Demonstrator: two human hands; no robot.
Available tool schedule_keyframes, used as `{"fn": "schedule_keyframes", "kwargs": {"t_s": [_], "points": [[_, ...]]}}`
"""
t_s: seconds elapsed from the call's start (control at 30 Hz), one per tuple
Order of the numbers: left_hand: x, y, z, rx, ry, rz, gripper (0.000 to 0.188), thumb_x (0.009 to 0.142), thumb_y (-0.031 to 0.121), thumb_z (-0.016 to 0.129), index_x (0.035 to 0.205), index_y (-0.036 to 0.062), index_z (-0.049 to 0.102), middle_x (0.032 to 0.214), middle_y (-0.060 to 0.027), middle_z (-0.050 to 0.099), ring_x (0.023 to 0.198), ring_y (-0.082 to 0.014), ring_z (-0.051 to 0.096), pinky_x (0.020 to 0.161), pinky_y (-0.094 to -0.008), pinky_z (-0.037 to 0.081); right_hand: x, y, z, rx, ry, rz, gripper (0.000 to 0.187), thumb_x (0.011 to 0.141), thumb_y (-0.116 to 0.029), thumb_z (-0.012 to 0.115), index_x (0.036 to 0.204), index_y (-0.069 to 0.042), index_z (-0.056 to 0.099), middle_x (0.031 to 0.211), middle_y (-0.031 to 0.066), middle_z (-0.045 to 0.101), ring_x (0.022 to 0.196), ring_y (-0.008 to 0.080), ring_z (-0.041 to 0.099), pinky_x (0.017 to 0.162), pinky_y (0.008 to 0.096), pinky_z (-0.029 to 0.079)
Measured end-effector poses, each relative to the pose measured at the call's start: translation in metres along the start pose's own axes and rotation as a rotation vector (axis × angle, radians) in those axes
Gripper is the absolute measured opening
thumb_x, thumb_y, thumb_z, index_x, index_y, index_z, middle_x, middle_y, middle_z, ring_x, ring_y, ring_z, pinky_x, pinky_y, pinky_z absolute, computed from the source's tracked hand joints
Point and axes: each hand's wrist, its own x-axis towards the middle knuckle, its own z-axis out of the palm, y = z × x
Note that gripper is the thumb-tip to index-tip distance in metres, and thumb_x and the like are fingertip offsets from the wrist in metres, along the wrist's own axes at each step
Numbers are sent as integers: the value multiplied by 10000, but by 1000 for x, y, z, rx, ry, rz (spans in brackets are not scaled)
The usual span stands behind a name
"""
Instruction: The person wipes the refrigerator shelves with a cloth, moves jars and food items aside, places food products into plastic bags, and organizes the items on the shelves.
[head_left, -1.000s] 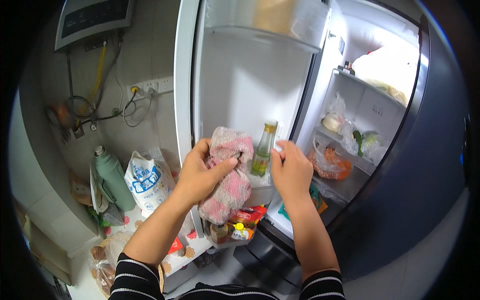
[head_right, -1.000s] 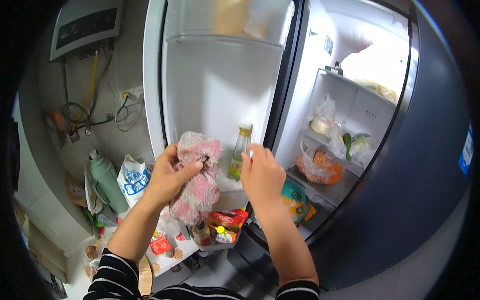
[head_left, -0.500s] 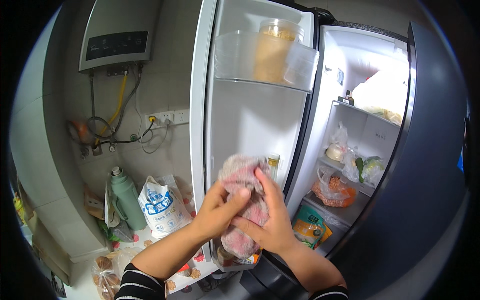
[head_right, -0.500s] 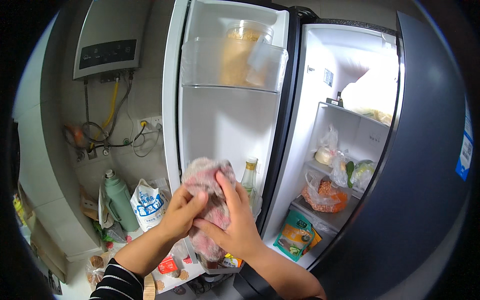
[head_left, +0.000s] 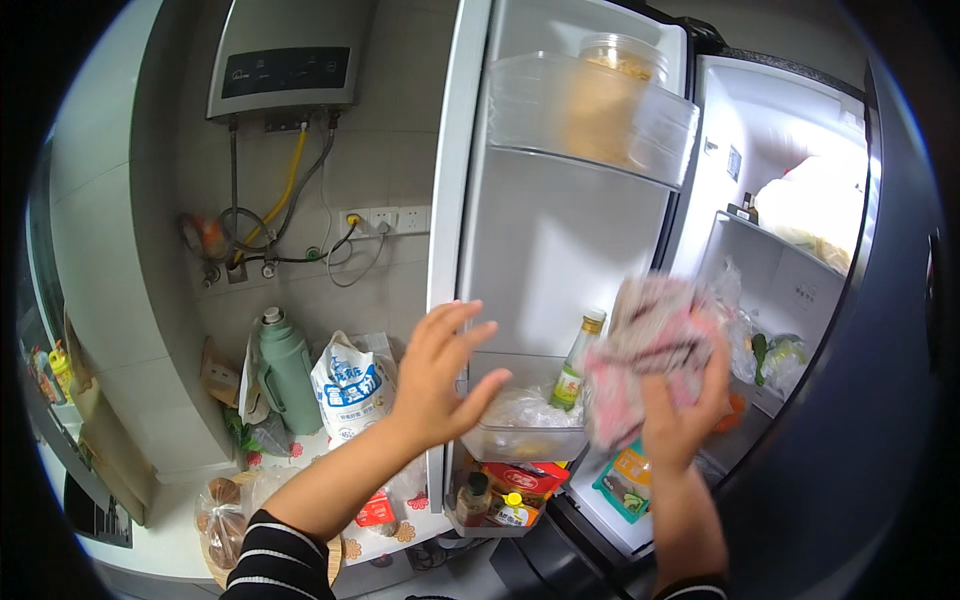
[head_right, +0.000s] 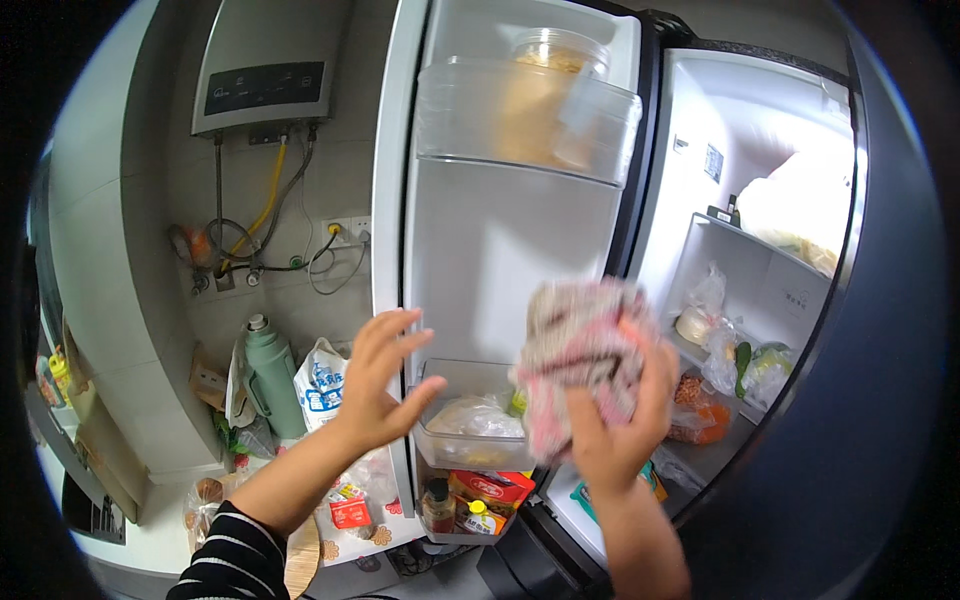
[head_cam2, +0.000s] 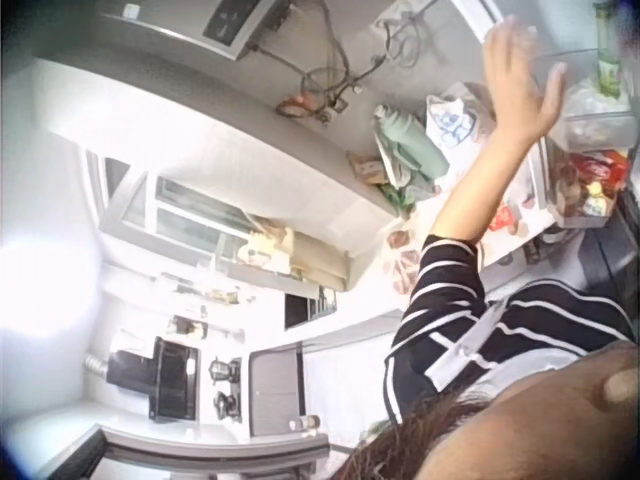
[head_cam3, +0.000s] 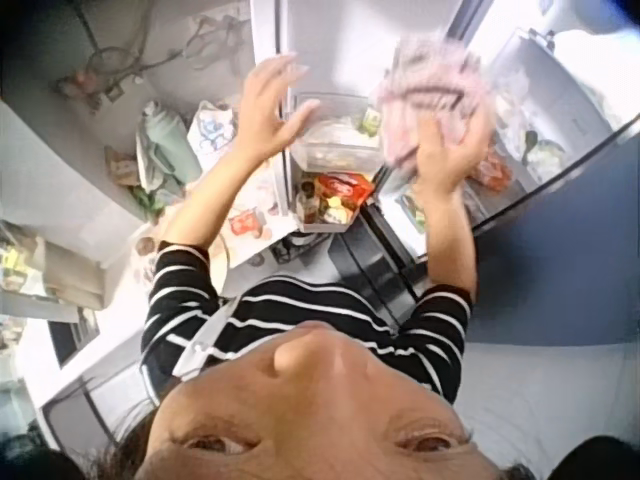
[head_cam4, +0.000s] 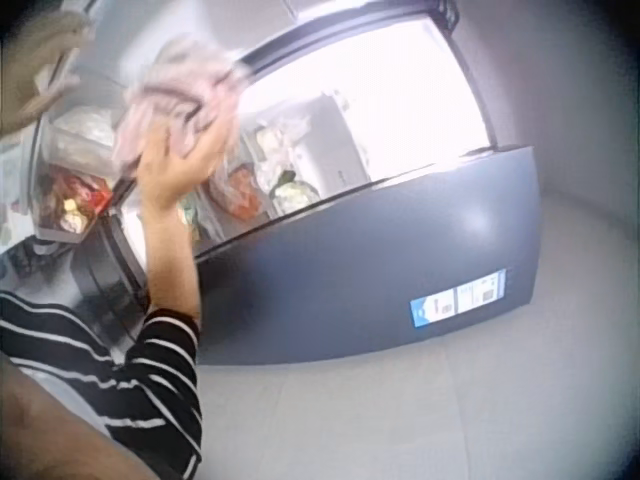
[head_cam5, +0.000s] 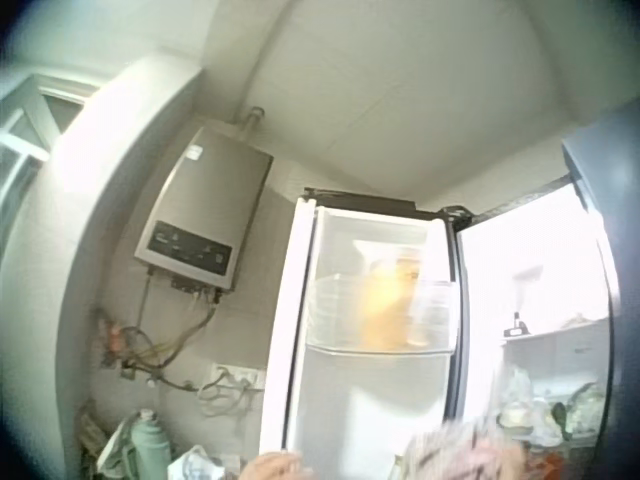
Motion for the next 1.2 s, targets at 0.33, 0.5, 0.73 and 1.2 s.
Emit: {"fn": "schedule_keyframes", "kwargs": {"t_s": [0.33,0.5,0.73,1.2], "points": [[-78,-9,26,51,-315,56,592,697,336,773,1211,138,557,1319,-130,480,1285,-355,385,1081,-525,153,-36,5,-18,56,79,69,493,739,-26,707,1191,51,526,1109,115,583,1045,181,540,939,299,403],[-80,-26,19,-7,-331,0,559,709,235,766,1203,104,541,1306,-149,488,1284,-363,387,1064,-498,245,-127,32,-19,212,125,455,473,766,62,625,1221,49,496,1146,123,573,1048,185,544,957,314,397],[-93,-46,35,-144,-175,-52,640,732,172,722,1285,23,437,1357,-209,415,1306,-401,339,1073,-466,269,-206,36,-50,308,72,767,461,737,76,557,1192,30,496,1139,112,551,1021,171,540,933,300,402],[-279,-26,105,-73,-357,-941,732,637,276,839,1210,0,477,1108,-166,583,1039,-258,570,888,-374,457,-283,37,-63,218,-99,998,301,730,-14,577,1028,16,545,1024,83,563,910,146,544,858,279,430]]}}
